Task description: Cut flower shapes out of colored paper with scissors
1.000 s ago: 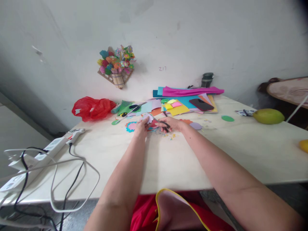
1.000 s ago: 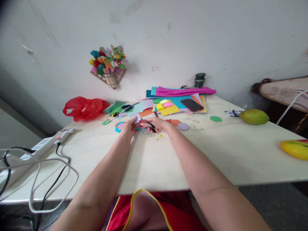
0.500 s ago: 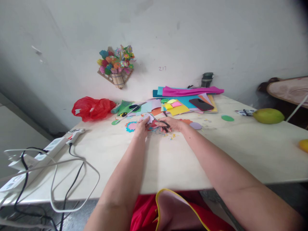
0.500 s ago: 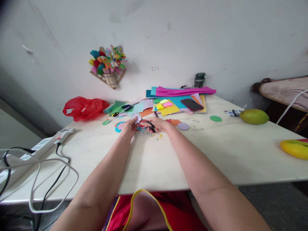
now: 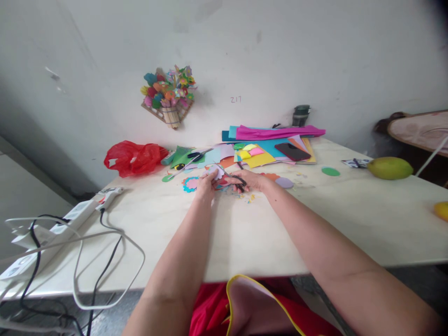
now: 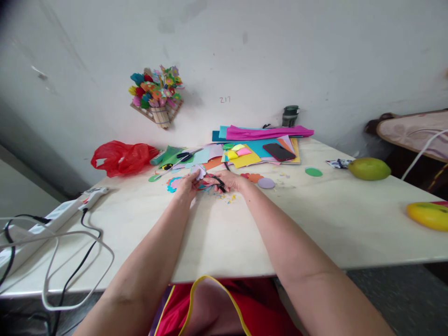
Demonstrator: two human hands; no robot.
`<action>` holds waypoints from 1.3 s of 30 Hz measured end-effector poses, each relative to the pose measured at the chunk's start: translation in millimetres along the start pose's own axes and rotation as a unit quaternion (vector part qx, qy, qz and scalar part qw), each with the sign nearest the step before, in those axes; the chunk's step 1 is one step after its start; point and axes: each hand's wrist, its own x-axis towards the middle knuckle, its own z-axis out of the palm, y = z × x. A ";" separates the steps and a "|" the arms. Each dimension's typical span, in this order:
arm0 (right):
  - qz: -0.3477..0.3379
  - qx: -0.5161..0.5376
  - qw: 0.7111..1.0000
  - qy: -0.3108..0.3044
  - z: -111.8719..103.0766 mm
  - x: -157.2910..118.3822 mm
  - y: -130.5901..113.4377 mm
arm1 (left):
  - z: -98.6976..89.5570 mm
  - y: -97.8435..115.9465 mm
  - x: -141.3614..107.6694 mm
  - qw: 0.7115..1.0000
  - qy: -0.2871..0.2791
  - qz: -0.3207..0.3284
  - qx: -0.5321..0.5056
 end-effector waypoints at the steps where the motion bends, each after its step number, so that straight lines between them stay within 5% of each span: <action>1: -0.001 0.000 1.000 0.001 0.2 0.0 0.0 | 0.1 0.1 -0.2 1.000 0.002 0.000 0.001; 39: -0.005 0.042 0.999 -0.005 2.5 -0.7 -5.1 | 0.1 1.1 0.3 1.000 0.017 0.001 0.022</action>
